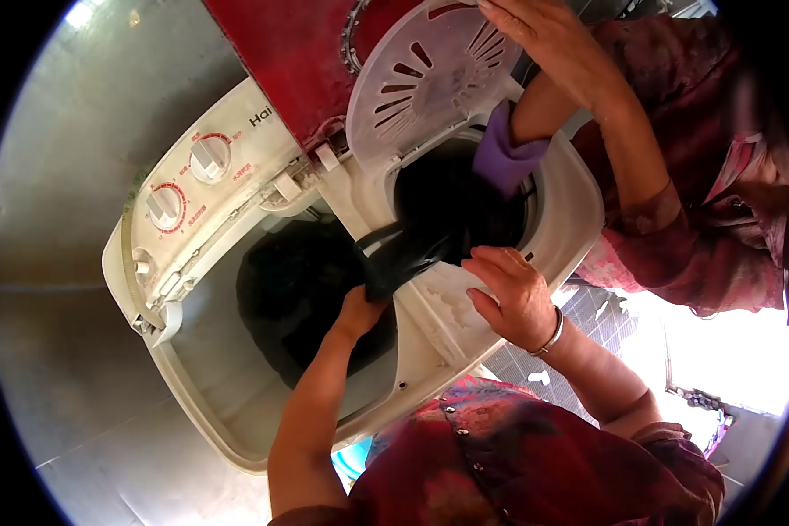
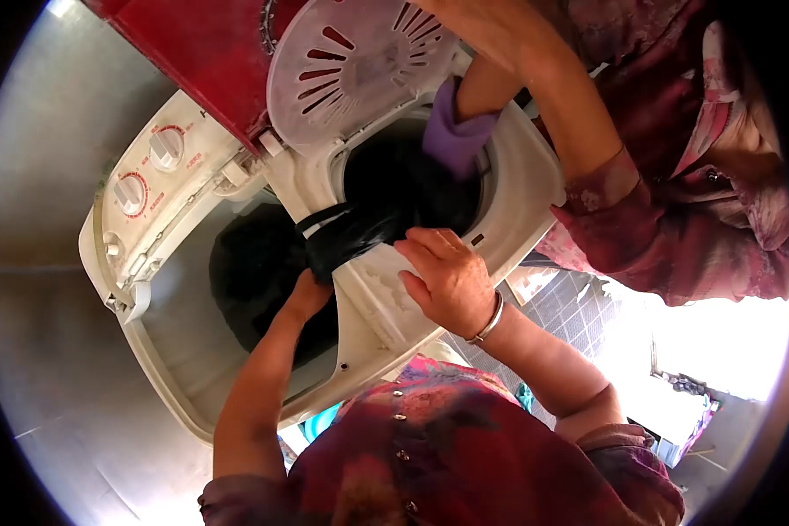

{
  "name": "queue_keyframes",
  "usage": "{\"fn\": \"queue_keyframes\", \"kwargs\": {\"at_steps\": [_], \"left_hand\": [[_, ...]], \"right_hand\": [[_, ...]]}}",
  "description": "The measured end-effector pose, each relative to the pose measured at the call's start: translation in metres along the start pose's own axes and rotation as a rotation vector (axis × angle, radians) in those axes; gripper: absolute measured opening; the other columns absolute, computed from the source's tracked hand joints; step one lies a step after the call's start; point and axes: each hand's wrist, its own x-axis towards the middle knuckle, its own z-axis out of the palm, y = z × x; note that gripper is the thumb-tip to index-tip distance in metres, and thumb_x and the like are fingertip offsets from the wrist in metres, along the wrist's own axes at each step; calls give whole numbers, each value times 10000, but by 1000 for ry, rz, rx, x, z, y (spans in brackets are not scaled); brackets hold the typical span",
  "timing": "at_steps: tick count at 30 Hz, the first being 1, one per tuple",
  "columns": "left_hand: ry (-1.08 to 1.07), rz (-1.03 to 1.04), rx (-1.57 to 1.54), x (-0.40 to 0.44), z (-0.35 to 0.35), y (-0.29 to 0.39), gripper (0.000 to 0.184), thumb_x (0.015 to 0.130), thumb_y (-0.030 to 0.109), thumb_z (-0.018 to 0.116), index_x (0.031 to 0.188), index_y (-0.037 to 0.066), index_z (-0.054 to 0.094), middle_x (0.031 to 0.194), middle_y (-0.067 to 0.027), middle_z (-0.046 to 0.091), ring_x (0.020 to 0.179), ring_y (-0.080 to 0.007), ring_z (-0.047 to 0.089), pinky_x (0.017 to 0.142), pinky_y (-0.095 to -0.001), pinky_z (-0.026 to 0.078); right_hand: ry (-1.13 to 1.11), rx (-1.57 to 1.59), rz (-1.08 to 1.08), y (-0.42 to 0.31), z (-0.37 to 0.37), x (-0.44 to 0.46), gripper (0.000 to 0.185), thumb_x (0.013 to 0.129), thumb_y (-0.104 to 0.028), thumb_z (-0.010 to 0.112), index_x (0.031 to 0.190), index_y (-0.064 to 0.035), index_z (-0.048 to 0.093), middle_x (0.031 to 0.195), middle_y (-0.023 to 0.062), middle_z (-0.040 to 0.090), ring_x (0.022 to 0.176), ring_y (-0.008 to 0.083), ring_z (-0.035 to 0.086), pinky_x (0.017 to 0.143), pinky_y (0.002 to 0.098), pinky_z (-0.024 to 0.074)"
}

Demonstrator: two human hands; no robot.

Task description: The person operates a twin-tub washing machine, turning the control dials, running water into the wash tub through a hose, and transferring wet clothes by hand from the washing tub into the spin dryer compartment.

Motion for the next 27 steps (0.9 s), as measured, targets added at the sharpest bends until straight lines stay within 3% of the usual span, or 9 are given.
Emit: {"fn": "queue_keyframes", "kwargs": {"at_steps": [3,6,12,15,17,18,21,24,27], "left_hand": [[-68,-350,-466,-42,-50,38,259,747,215,678,775,-35,615,625,-72,587,608,-159,555,573,-283,432],[-50,-259,-396,-73,-113,120,291,777,256,651,749,-31,612,578,-36,551,568,-85,490,508,-250,382],[-10,84,-250,-17,-104,206,277,771,260,615,792,-16,595,628,-100,565,607,-125,524,557,-293,408],[-157,126,-648,14,-96,209,340,765,218,609,991,-33,570,863,-169,616,797,-294,584,710,-339,443],[342,543,27,14,-104,201,402,754,197,613,1072,-39,540,1003,-193,594,948,-343,561,831,-357,431],[329,480,43,7,-111,186,416,745,187,619,1094,-26,544,1040,-200,585,1018,-344,540,894,-354,410],[156,63,-117,-13,-117,121,414,766,149,634,1130,-19,530,1081,-166,583,992,-246,568,848,-315,445],[42,-176,-113,-40,-101,102,476,767,123,658,1182,-36,486,1035,-126,601,928,-197,586,819,-295,459],[-86,-103,-347,-48,-73,95,363,793,85,629,1120,-29,519,921,-119,622,779,-127,595,708,-248,470]], "right_hand": [[22,-53,-6,7,4,6,348,656,-73,662,987,-20,569,1002,134,554,900,308,550,765,370,473],[4,-15,21,9,9,12,392,667,-70,660,1044,-22,564,1044,161,557,941,327,545,812,371,461],[173,48,-68,-33,29,39,543,648,-45,648,1165,-16,484,1122,186,516,996,341,525,849,369,444],[192,-102,155,15,35,57,442,701,-54,580,1130,-3,492,990,208,572,873,359,566,757,406,466],[-20,-418,301,75,35,67,386,733,-102,580,1107,-41,509,901,177,586,808,349,575,719,414,470],[-205,-568,412,85,31,71,395,735,-119,593,1116,-55,508,930,172,577,831,342,574,733,411,469],[-148,-509,366,71,26,56,433,718,-144,626,1128,-86,502,1000,147,545,903,324,558,780,400,461],[-25,-188,-61,36,45,50,462,695,-176,656,1128,-135,499,1037,115,507,966,301,521,814,391,450],[-43,-45,-138,10,68,53,375,697,-204,656,1049,-144,541,994,95,513,930,284,534,784,381,461]]}}
